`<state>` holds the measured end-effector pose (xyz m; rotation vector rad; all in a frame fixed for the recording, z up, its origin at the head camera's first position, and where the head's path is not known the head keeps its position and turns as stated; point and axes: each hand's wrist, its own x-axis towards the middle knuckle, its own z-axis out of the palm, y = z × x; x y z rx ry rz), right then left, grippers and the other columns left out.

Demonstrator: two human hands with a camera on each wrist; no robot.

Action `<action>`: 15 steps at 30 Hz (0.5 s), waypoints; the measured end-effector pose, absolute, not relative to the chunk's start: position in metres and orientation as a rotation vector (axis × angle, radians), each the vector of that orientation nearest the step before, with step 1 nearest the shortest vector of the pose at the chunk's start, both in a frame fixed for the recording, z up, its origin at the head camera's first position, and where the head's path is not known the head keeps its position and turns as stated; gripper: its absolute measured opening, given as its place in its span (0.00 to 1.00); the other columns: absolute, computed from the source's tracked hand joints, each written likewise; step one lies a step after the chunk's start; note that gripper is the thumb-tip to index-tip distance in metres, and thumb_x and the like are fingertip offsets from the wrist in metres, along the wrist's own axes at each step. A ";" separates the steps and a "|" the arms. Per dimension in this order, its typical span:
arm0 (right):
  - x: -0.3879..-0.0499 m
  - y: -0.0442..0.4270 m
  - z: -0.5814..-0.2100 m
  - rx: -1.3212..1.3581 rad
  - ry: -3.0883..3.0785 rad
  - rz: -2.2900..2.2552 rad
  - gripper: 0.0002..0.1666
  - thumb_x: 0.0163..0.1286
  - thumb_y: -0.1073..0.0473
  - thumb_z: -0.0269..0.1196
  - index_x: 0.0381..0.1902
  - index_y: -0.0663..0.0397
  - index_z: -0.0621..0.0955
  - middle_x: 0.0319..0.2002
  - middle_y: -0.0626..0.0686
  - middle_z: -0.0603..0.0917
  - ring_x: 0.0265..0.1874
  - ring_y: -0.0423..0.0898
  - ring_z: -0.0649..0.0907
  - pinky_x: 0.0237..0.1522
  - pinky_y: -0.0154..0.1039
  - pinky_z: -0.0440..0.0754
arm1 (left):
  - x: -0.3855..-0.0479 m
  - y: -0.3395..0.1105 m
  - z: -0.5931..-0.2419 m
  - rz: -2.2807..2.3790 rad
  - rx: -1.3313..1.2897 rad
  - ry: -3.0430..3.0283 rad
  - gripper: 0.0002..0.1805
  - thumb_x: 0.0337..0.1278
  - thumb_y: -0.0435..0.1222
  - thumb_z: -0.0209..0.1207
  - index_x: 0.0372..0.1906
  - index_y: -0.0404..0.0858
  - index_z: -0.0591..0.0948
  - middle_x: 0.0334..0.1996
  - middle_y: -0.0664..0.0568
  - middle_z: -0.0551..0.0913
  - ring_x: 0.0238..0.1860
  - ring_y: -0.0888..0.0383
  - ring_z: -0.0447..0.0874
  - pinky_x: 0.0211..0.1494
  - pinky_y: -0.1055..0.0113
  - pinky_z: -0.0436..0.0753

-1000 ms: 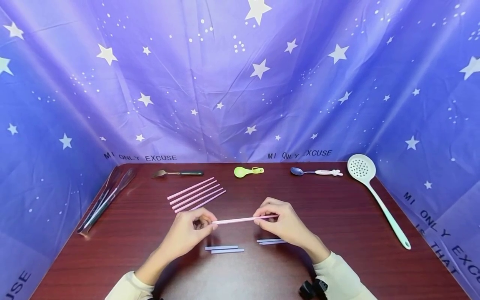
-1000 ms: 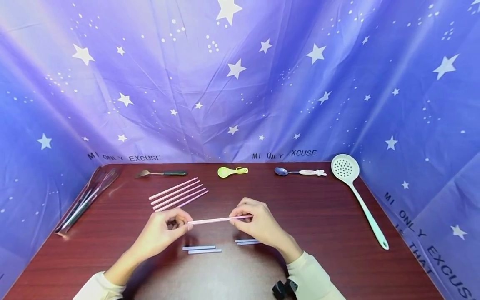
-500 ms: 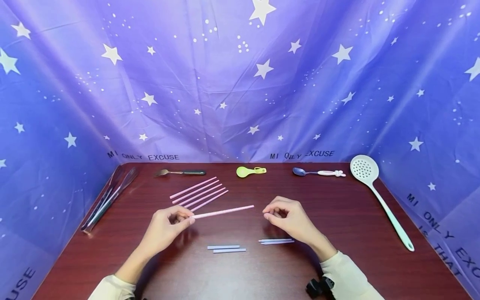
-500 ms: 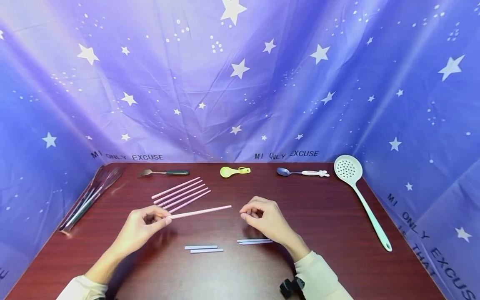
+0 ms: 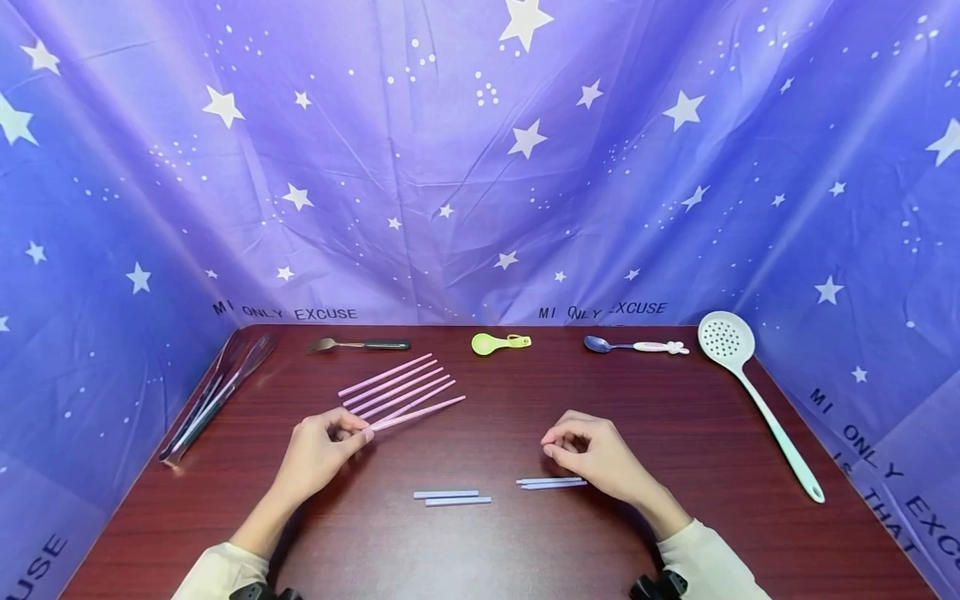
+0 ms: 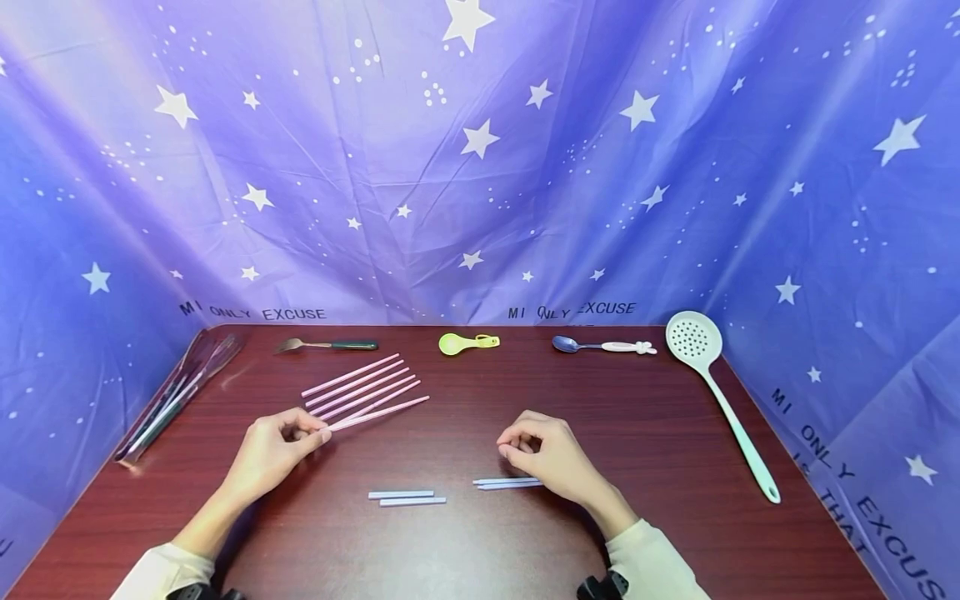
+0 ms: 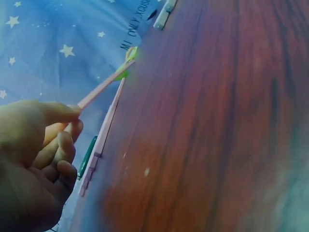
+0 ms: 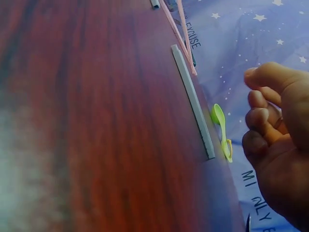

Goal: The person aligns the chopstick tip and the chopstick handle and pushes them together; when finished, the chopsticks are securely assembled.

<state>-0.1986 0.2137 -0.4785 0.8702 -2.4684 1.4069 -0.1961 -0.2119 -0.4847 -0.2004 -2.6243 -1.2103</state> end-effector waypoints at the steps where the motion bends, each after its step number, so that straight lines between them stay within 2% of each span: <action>1: -0.198 0.215 -0.480 0.868 -2.487 1.409 0.06 0.63 0.65 0.74 0.35 0.48 0.88 0.28 0.44 0.81 0.27 0.36 0.77 0.28 0.30 0.75 | -0.196 -0.212 -0.486 -1.189 -0.188 -2.627 0.07 0.53 0.37 0.75 0.30 0.52 0.87 0.16 0.62 0.79 0.15 0.68 0.73 0.26 0.71 0.73; 11: -0.191 0.218 -0.493 0.935 -2.594 1.398 0.08 0.63 0.62 0.74 0.35 0.40 0.88 0.28 0.41 0.81 0.28 0.33 0.77 0.29 0.29 0.76 | -0.194 -0.205 -0.496 -1.042 -0.152 -2.651 0.08 0.51 0.36 0.75 0.27 0.52 0.86 0.16 0.65 0.79 0.19 0.72 0.71 0.28 0.73 0.72; 15: -0.191 0.219 -0.497 0.989 -2.600 1.395 0.09 0.63 0.62 0.74 0.36 0.40 0.88 0.29 0.41 0.81 0.27 0.35 0.77 0.28 0.28 0.75 | -0.194 -0.203 -0.496 -1.020 -0.138 -2.657 0.09 0.50 0.35 0.75 0.26 0.52 0.86 0.17 0.64 0.80 0.20 0.72 0.71 0.28 0.73 0.72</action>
